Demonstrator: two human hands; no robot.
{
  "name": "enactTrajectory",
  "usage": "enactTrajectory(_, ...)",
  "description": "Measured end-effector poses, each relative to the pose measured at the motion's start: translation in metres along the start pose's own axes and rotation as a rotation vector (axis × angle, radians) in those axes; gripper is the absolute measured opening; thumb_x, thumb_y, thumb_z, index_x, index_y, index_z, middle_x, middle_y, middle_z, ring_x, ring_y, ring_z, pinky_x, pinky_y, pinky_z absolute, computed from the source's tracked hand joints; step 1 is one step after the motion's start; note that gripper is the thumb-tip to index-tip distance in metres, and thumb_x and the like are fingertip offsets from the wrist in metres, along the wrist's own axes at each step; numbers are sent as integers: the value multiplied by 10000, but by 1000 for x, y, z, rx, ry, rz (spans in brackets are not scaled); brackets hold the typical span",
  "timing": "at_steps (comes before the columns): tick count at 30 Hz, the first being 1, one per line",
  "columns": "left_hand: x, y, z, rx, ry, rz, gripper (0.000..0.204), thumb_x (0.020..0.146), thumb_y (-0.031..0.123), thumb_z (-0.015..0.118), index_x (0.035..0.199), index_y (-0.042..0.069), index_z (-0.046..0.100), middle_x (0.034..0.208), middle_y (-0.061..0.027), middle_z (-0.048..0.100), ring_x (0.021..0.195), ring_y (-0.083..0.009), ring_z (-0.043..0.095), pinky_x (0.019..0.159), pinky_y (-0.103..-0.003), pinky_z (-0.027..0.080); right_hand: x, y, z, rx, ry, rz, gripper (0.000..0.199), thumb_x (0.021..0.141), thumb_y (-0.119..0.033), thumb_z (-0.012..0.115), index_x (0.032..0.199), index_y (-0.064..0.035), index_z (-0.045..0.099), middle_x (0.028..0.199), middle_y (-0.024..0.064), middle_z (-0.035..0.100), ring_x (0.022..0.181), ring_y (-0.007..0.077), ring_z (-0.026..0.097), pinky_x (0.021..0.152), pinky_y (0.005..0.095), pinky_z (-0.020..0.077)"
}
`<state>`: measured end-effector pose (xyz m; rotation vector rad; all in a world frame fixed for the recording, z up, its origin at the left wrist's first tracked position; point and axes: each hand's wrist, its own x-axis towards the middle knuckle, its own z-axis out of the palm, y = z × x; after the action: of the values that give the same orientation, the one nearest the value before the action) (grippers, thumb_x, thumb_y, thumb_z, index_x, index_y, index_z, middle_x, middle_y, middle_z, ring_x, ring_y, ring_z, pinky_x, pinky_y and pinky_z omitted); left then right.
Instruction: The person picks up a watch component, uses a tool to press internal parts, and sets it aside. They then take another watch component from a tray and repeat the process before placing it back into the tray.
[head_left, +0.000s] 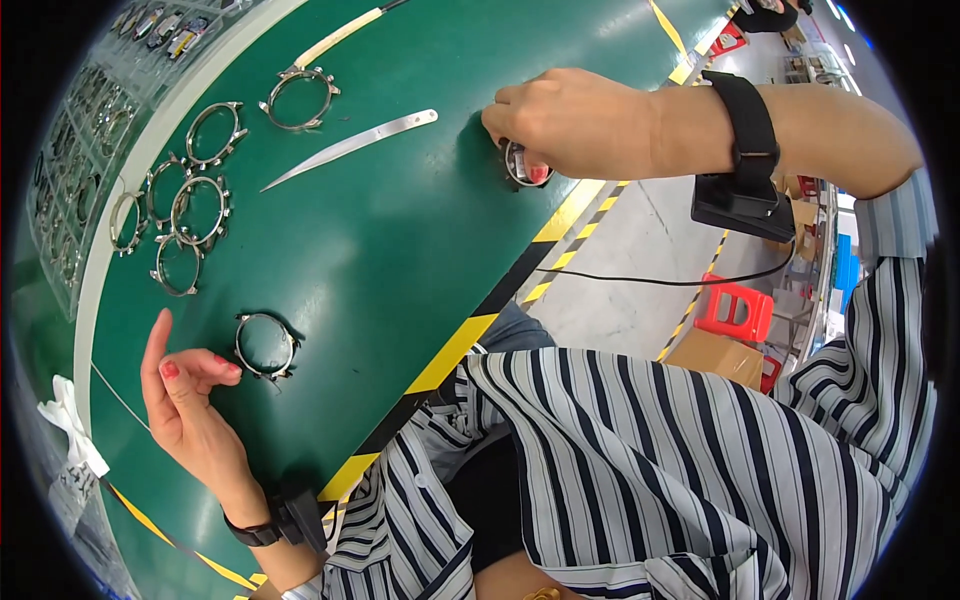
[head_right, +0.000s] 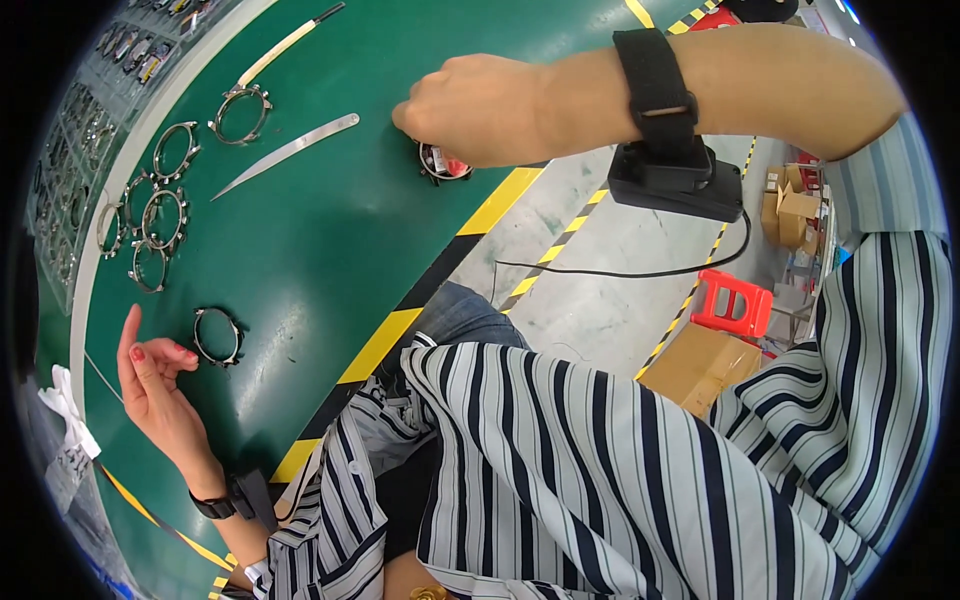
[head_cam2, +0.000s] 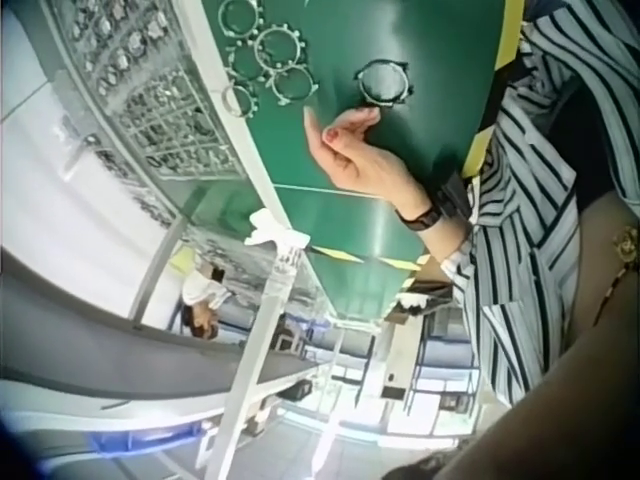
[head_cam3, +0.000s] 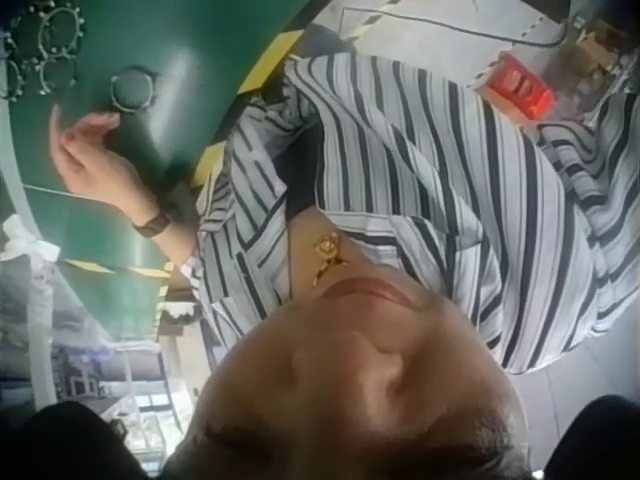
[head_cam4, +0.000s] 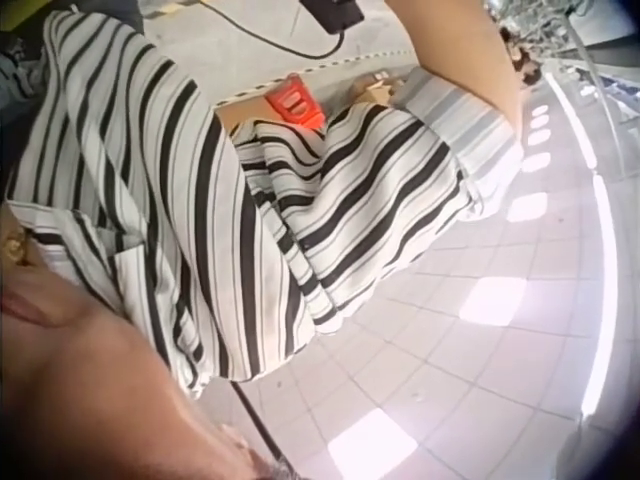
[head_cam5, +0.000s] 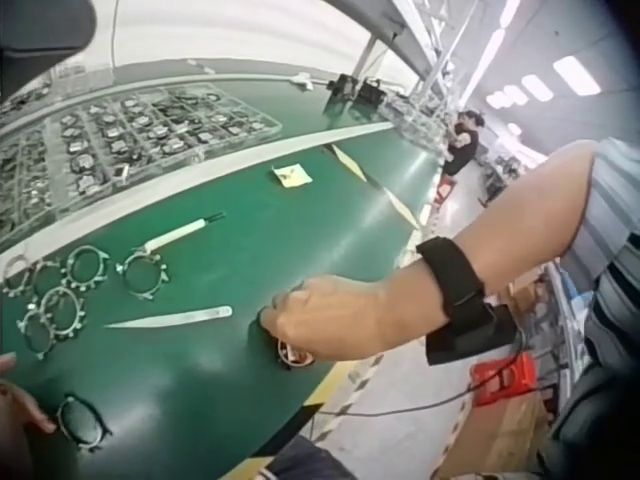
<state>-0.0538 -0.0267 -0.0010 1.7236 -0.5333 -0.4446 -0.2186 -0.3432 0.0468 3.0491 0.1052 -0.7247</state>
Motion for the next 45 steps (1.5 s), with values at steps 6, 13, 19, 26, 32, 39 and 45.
enactTrajectory(6,0,0,-8,-13,47,47,398,949,254,409,1196,-53,462,680,-53,538,596,-109,520,572,-221,451,3,-3,5,-31,130,-73,237,681,-69,654,878,-7,538,782,139,571,717,297,582,623,349,480)
enactTrajectory(13,-11,12,7,-436,-286,36,435,934,253,442,1245,-50,410,998,-127,590,812,-197,613,696,-298,520,57,-84,-38,1292,408,115,212,784,-112,631,972,-43,561,739,30,611,689,96,583,524,229,445)
enactTrajectory(19,-5,3,3,-773,-117,-67,323,903,179,496,1139,-38,459,1115,-161,548,902,-216,602,754,-325,528,92,-154,-34,827,989,-268,276,760,-125,639,1028,-88,584,883,38,602,771,168,602,568,263,486)
enactTrajectory(26,10,15,-18,-572,-27,-76,153,887,97,485,998,-8,500,1022,-129,586,781,-153,604,614,-254,507,68,-95,8,4,839,63,375,692,-55,619,1055,-48,526,858,89,559,787,248,543,631,329,477)
enactTrajectory(32,13,-5,-30,-477,-36,-127,130,886,87,486,989,10,504,798,-69,586,570,-107,547,435,-197,399,65,-96,8,-19,710,-72,302,682,11,550,981,-25,530,799,120,522,752,260,532,615,350,463)
enactTrajectory(39,12,4,-18,-590,6,-257,142,898,94,455,1005,6,487,776,-63,576,546,-103,546,404,-201,399,68,-98,0,131,694,-132,192,737,27,518,928,13,527,819,135,519,752,268,533,648,328,452)
enactTrajectory(45,10,3,-24,-633,-84,-240,158,905,92,422,1027,0,463,831,-111,604,552,-132,575,411,-215,433,94,-110,-47,1279,585,-371,200,851,-8,482,1035,48,535,864,82,530,735,166,522,666,283,436)
